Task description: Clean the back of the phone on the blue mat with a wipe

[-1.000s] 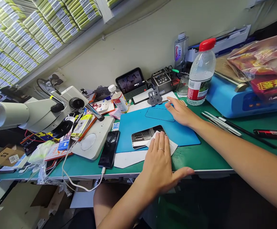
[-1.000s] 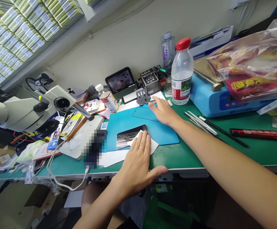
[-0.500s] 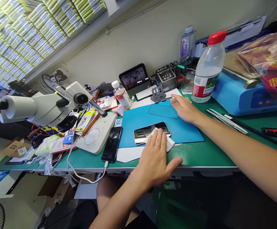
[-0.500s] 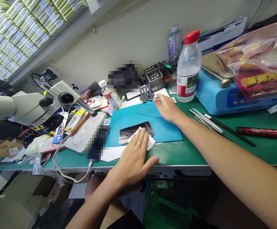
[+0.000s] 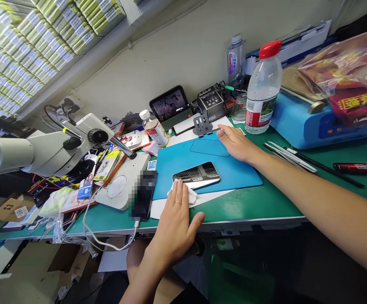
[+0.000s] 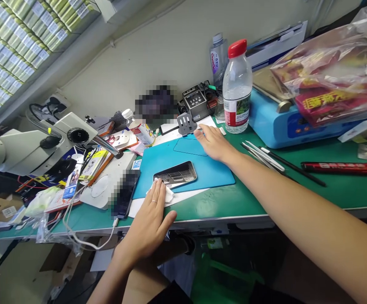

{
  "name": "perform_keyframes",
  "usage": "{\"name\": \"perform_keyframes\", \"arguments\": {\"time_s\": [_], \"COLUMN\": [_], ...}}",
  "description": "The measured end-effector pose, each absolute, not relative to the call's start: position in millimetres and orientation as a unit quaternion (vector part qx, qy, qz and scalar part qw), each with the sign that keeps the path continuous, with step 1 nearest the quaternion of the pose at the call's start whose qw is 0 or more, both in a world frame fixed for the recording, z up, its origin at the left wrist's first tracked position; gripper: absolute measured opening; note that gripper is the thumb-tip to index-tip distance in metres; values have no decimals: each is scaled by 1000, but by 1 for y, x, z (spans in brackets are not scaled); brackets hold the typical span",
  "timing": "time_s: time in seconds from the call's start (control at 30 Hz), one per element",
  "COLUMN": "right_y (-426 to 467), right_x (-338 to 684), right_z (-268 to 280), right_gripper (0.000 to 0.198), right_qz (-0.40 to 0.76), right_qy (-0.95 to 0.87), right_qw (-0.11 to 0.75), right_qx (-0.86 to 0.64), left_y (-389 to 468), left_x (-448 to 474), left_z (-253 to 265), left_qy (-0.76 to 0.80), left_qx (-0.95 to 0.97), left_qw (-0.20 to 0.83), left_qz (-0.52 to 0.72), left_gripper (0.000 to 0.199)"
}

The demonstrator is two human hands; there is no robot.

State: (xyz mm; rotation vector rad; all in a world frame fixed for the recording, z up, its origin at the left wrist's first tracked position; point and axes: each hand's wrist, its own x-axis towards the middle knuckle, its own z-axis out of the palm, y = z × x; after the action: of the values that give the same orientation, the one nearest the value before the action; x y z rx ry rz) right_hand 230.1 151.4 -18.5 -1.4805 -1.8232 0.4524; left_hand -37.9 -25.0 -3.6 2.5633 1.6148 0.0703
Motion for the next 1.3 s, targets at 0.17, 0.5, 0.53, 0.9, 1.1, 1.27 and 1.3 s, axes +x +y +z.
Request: {"name": "perform_keyframes", "arguments": {"time_s": [0.17,0.5,0.53,0.9,1.1,1.27,1.3], "right_y": [149,150,150,155,153,150,149], "right_x": [231,230,230,234,232,232,232], "right_z": [-16,-12,-11,-19,-13,-14,-13], "right_gripper": [86,81,81,80,83,83,82], "right_qz": [174,173,175,169,192,184,180], "right_qy": [-704,-692,-692,-698,-691,-692,-694], "right_qw": [364,344,343,364,354,358,359], "right_qx": [-585,-610,-611,-593,-600,-599,-598], "left_y": [22,-5,-11,32,-11,-10,-3], "left_x": [-18,34,30,22,57,11,0], "left_z": [1,3,3,-1,3,-1,-2], "left_qy": [558,502,495,575,493,526,552], "left_qx": [827,858,861,813,861,845,829], "left_qw": [65,83,85,62,90,69,56], "left_qz": [31,75,74,63,89,71,64], "left_gripper": [80,95,93,91,95,89,86]}}
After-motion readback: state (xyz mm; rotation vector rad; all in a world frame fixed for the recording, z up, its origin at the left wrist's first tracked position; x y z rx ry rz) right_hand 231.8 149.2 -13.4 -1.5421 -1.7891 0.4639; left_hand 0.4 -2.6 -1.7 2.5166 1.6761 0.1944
